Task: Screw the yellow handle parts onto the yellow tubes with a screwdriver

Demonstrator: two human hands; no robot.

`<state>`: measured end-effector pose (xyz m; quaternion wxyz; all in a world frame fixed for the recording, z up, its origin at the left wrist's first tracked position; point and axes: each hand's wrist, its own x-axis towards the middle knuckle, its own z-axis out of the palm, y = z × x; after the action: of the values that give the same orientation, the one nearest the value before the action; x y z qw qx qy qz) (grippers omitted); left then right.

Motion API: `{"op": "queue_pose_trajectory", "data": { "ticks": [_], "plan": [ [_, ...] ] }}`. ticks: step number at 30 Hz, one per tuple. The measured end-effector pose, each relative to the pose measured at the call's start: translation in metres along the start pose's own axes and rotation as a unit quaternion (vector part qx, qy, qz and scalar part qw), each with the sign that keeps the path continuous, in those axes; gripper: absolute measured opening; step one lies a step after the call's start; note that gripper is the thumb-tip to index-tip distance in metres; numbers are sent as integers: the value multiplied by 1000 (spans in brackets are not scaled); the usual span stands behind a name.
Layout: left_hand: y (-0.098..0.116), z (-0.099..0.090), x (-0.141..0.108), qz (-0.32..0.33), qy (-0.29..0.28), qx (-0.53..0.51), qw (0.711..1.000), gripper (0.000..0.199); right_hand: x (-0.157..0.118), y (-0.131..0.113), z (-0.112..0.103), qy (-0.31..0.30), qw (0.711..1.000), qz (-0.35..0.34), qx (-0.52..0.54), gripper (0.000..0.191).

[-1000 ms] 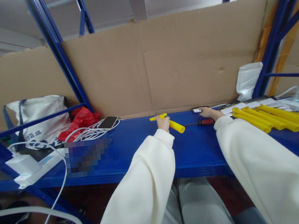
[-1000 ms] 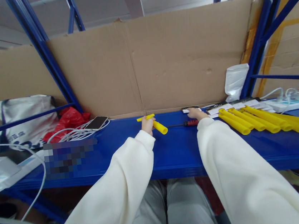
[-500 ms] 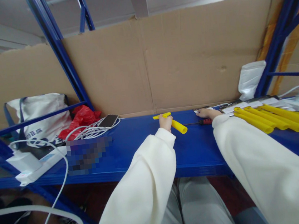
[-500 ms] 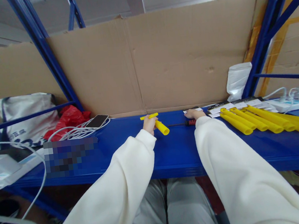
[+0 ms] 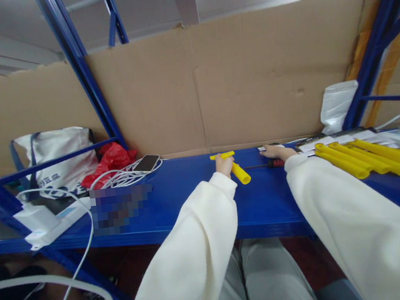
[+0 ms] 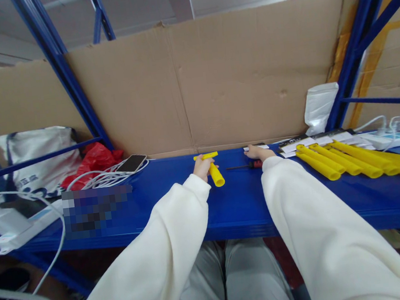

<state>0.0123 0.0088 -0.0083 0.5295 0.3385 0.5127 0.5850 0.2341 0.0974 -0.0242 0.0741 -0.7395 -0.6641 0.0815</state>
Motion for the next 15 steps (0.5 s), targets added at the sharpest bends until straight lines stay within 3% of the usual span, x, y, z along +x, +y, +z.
{"op": "queue_pose_trajectory", "data": {
  "ticks": [4, 9, 15],
  "plan": [
    [0, 0, -2, 5, -14, 17, 1000, 76, -5, -3, -3, 45, 999, -12, 21, 55],
    [-1, -2, 0, 0, -49, 46, 998, 54, -14, -2, -13, 101, 995, -4, 17, 54],
    [-2, -4, 2, -44, -85, 38, 995, 38, -39, 8, -27, 80, 996, 8, -28, 44]
  ]
}}
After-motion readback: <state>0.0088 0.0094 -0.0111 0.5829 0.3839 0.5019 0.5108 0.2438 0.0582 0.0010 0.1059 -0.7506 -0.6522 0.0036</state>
